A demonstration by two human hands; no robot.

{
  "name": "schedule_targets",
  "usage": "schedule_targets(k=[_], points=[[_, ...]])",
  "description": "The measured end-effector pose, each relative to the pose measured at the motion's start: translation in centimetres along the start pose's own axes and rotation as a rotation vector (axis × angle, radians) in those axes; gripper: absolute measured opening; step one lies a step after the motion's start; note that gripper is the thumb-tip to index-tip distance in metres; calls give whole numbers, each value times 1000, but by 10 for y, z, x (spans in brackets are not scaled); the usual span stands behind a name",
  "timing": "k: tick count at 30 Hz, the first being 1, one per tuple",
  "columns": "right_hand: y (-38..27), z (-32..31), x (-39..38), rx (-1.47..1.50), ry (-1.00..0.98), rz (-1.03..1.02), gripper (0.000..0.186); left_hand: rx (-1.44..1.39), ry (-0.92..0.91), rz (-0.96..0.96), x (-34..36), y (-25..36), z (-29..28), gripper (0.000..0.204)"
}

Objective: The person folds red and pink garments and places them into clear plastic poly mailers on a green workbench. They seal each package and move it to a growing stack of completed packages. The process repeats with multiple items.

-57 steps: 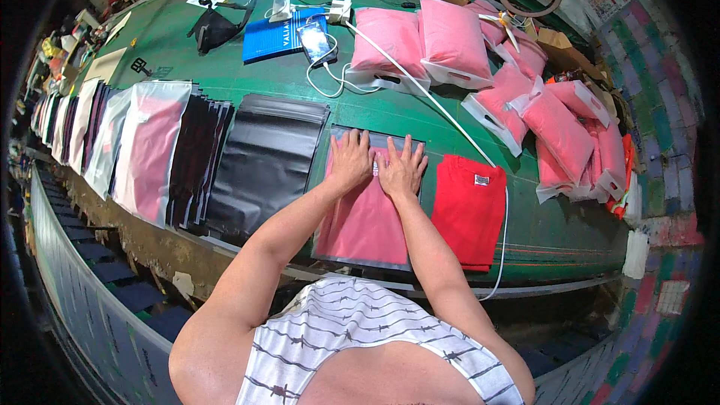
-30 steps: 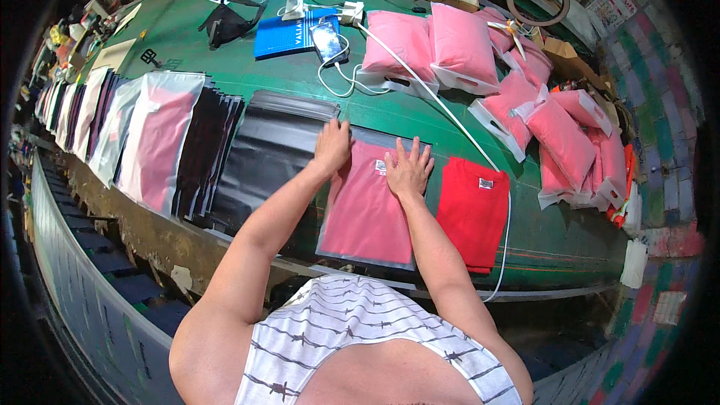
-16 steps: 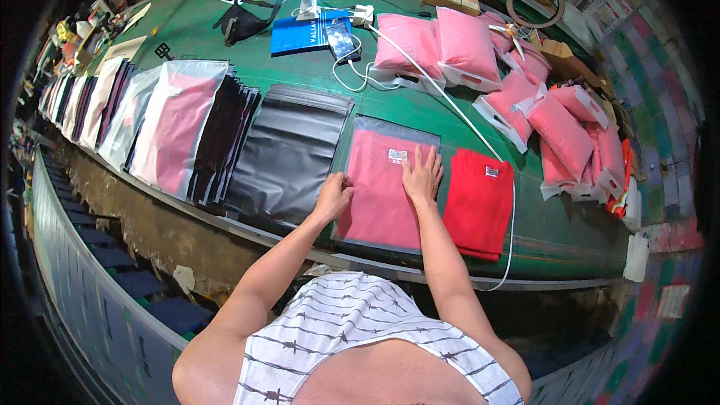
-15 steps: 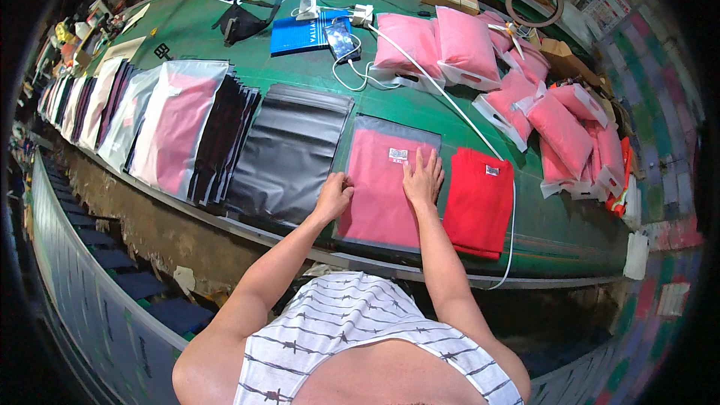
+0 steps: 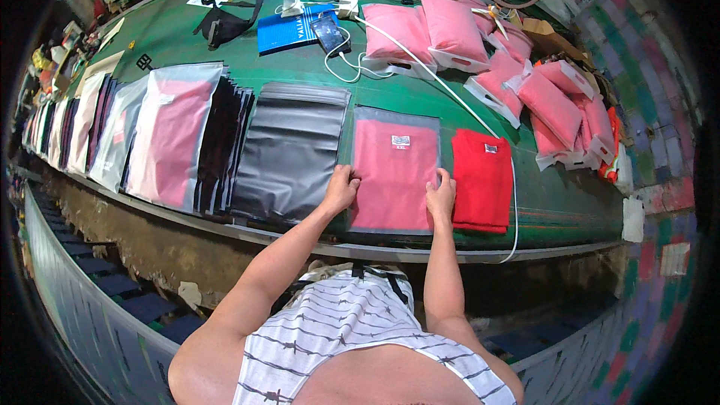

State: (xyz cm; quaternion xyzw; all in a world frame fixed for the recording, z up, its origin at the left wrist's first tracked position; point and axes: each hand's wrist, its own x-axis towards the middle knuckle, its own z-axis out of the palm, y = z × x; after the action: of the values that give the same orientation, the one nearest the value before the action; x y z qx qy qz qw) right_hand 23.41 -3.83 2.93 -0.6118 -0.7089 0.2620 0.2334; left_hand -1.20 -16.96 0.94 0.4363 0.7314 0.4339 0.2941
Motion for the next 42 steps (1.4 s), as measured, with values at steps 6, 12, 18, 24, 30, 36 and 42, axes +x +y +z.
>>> schedule_targets(k=[6, 12, 18, 24, 30, 36, 42], points=[[45, -3, 9, 303, -130, -165, 43, -18, 50, -26, 0, 5, 3, 12], [39, -27, 13, 489, -387, 10, 36, -111, 83, -145, -1, 7, 4, 15], [44, -31, 17, 600, -472, -94, 46, -329, 12, -347, 3, 16, -1, 17], [22, -39, 10, 753, -529, 60, 47, -397, 6, -340, -4, 30, -5, 18], [38, -33, 13, 711, -531, -36, 46, -386, -36, -286, -4, 54, -3, 26], [29, -36, 12, 697, -572, 64, 50, -236, -55, -226, -2, 31, -2, 32], [39, -34, 17, 708, -606, 26, 51, -271, -94, -262, -3, 36, -3, 42]])
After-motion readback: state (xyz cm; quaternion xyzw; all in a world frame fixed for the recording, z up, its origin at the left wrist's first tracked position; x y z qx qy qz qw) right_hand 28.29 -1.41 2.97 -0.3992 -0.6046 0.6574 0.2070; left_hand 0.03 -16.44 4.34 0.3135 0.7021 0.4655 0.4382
